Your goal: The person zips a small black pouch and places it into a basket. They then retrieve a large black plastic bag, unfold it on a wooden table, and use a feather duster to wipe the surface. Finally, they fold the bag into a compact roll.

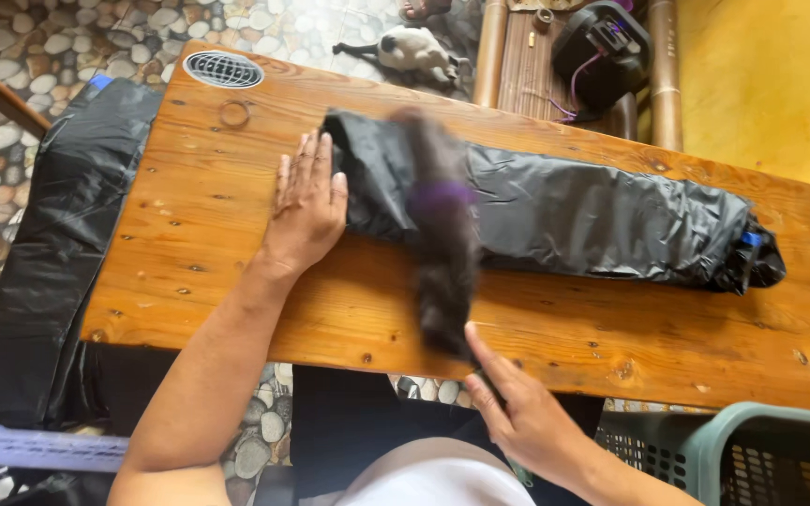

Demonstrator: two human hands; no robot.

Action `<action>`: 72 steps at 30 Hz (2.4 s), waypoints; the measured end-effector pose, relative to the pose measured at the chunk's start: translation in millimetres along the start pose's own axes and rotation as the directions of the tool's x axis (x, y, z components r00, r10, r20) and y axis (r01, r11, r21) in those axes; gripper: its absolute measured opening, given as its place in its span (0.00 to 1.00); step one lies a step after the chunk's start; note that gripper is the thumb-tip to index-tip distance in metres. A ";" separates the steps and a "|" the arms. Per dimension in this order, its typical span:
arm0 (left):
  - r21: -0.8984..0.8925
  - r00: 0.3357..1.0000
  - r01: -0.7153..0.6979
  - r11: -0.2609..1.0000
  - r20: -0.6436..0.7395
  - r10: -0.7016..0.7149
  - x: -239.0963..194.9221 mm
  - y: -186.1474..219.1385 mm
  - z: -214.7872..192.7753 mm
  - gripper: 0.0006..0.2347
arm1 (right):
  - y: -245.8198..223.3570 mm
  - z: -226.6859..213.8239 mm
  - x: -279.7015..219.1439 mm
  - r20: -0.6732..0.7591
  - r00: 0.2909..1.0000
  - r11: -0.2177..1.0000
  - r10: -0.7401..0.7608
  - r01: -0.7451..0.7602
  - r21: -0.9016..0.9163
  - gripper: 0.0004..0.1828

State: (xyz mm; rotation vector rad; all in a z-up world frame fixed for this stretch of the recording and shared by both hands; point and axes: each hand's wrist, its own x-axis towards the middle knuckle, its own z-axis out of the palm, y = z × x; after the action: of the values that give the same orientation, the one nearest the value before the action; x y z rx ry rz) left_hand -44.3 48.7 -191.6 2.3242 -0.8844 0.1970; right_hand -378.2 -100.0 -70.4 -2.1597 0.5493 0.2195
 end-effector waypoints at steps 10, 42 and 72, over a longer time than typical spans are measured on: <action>0.114 0.991 0.016 0.993 0.127 -0.031 -0.2 3.2 -18.8 0.27 | 45.3 -163.2 -22.3 -0.398 0.647 0.733 0.650 -0.672 0.106 0.32; 0.334 0.969 -0.130 0.933 0.241 0.049 57.0 54.2 11.6 0.36 | 221.0 -268.3 149.5 -0.431 0.894 0.733 0.123 -0.375 -0.567 0.42; 0.220 0.980 0.027 0.975 0.186 -0.069 52.6 22.0 15.9 0.33 | 36.9 -47.8 221.6 -0.217 0.810 0.661 -0.545 0.256 -0.705 0.36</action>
State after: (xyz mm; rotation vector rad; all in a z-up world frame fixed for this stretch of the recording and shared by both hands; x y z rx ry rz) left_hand -19.6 -2.4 -174.6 2.5999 -0.9382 0.0495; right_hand -200.5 -225.2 -144.6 -2.9886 0.1837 -0.3827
